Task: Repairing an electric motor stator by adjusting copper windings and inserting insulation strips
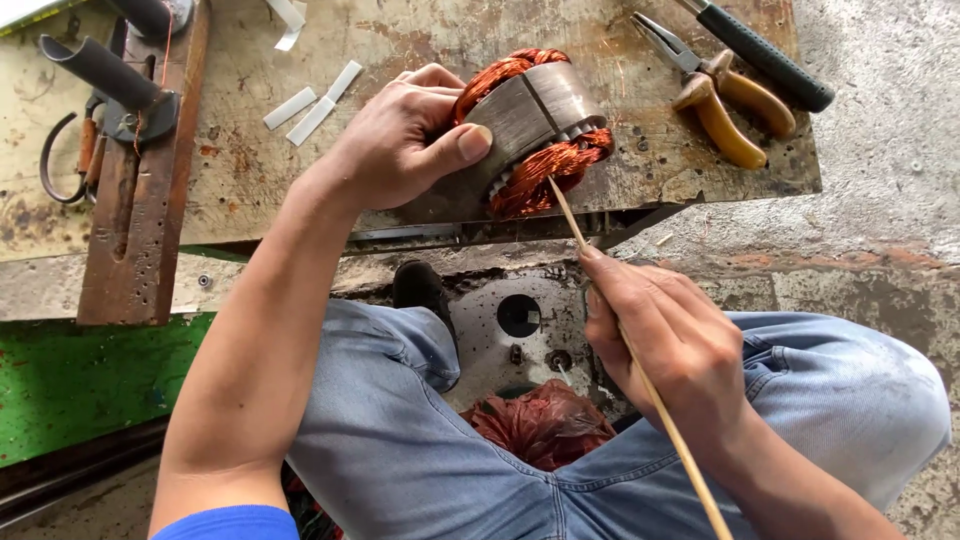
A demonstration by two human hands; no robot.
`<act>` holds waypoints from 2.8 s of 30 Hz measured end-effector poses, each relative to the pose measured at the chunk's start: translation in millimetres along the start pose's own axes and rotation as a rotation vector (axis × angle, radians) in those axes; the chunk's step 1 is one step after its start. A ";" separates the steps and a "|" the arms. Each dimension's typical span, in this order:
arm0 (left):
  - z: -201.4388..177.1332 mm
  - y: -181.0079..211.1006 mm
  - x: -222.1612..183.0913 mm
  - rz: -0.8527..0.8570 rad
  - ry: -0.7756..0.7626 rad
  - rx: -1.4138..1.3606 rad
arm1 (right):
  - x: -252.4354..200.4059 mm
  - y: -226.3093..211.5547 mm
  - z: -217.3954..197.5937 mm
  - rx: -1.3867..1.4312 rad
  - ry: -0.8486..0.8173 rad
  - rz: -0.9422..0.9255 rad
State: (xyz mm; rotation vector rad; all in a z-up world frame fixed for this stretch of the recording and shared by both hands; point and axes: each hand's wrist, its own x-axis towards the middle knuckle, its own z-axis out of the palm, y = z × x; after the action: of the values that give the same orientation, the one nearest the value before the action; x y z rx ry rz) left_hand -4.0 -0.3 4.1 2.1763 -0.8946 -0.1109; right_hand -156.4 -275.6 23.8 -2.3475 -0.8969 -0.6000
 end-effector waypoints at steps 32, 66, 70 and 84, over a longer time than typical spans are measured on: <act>-3.3 1.4 1.9 0.002 -0.020 0.005 | 61.4 154.0 -50.1 0.445 -0.123 0.573; 0.1 -1.0 2.5 -0.017 -0.006 0.019 | 43.1 70.7 26.4 0.098 -0.170 -0.072; -0.1 -0.3 3.2 -0.007 -0.008 0.005 | 40.5 70.2 29.4 0.091 -0.143 -0.061; 0.3 3.4 2.5 0.008 -0.001 0.020 | 18.5 66.9 50.6 -0.423 -0.030 -0.227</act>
State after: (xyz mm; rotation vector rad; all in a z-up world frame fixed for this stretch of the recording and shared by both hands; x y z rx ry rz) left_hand -4.1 -3.6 6.6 2.1905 -0.9086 -0.0997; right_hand -86.2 -277.0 -25.7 -2.6476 -1.1538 -0.9253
